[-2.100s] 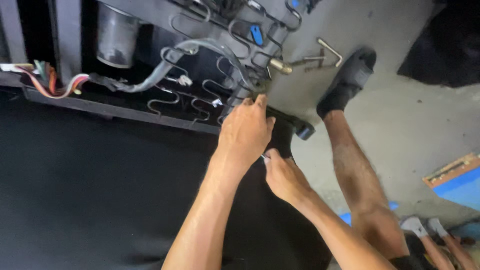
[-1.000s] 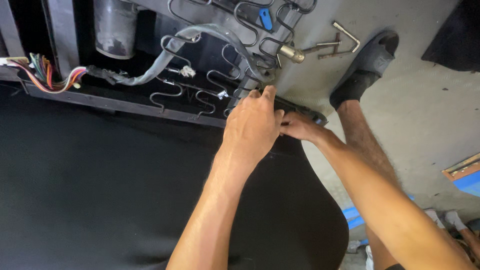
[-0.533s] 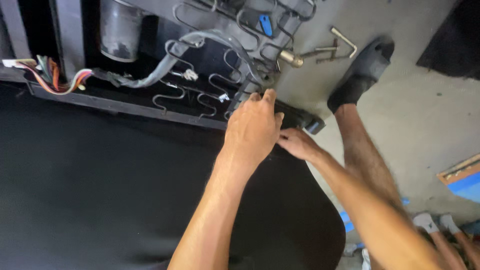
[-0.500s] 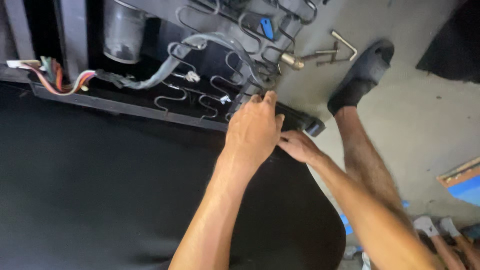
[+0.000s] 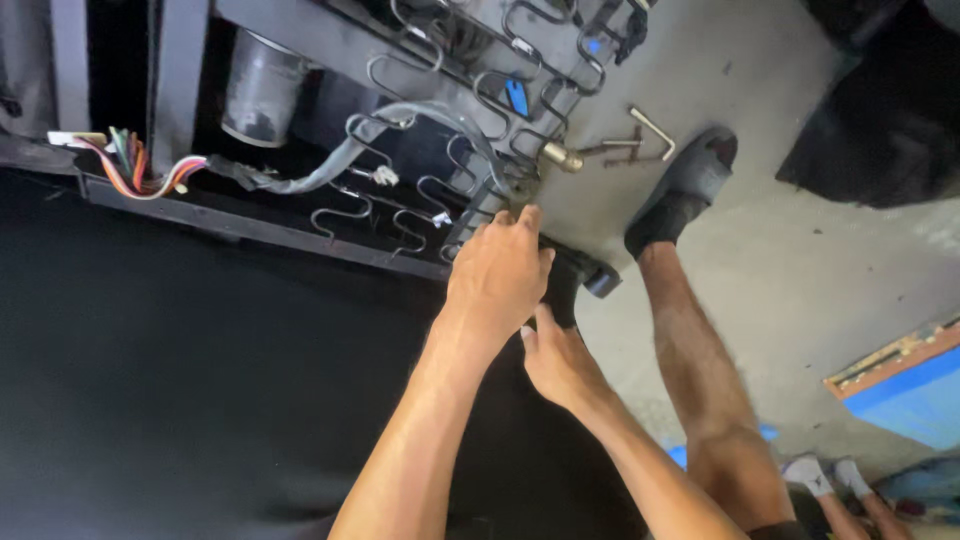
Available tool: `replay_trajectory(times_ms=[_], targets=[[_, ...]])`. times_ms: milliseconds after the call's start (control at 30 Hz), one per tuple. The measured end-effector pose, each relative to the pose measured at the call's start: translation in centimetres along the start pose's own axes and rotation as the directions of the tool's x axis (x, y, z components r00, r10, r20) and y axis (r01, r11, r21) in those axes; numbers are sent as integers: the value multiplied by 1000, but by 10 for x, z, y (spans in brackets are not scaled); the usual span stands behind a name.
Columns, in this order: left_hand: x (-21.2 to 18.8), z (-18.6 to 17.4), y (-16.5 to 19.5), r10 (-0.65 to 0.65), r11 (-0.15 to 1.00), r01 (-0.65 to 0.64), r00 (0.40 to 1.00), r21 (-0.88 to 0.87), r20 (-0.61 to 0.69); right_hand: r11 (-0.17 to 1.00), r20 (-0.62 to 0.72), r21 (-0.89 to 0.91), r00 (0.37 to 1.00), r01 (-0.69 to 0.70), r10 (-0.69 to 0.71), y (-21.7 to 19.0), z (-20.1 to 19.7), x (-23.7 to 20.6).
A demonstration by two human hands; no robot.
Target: The person sits on the floor and disassembles a car seat, prying the black upholstery and foam off the seat frame. They use a small hand tool to release clips and fasteners, hold the seat steady with one hand, and use a wrench on the frame hardware before stepping away.
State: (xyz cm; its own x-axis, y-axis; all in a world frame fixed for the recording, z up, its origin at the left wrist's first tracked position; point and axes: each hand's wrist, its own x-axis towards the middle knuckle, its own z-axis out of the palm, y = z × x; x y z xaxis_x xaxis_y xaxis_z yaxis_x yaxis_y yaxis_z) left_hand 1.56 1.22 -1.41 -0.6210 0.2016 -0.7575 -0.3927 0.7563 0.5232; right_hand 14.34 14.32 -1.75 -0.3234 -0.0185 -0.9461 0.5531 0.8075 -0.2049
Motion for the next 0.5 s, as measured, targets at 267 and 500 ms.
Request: replay_trajectory(times_ms=[267, 500], targets=[[-2, 0, -2, 8, 1000, -8, 1000, 14, -10, 998, -27, 44, 999, 37, -35, 36, -29, 39], [-4, 0, -2, 8, 1000, -8, 1000, 29, -19, 937, 203, 193, 923, 291, -328, 90, 9, 112]])
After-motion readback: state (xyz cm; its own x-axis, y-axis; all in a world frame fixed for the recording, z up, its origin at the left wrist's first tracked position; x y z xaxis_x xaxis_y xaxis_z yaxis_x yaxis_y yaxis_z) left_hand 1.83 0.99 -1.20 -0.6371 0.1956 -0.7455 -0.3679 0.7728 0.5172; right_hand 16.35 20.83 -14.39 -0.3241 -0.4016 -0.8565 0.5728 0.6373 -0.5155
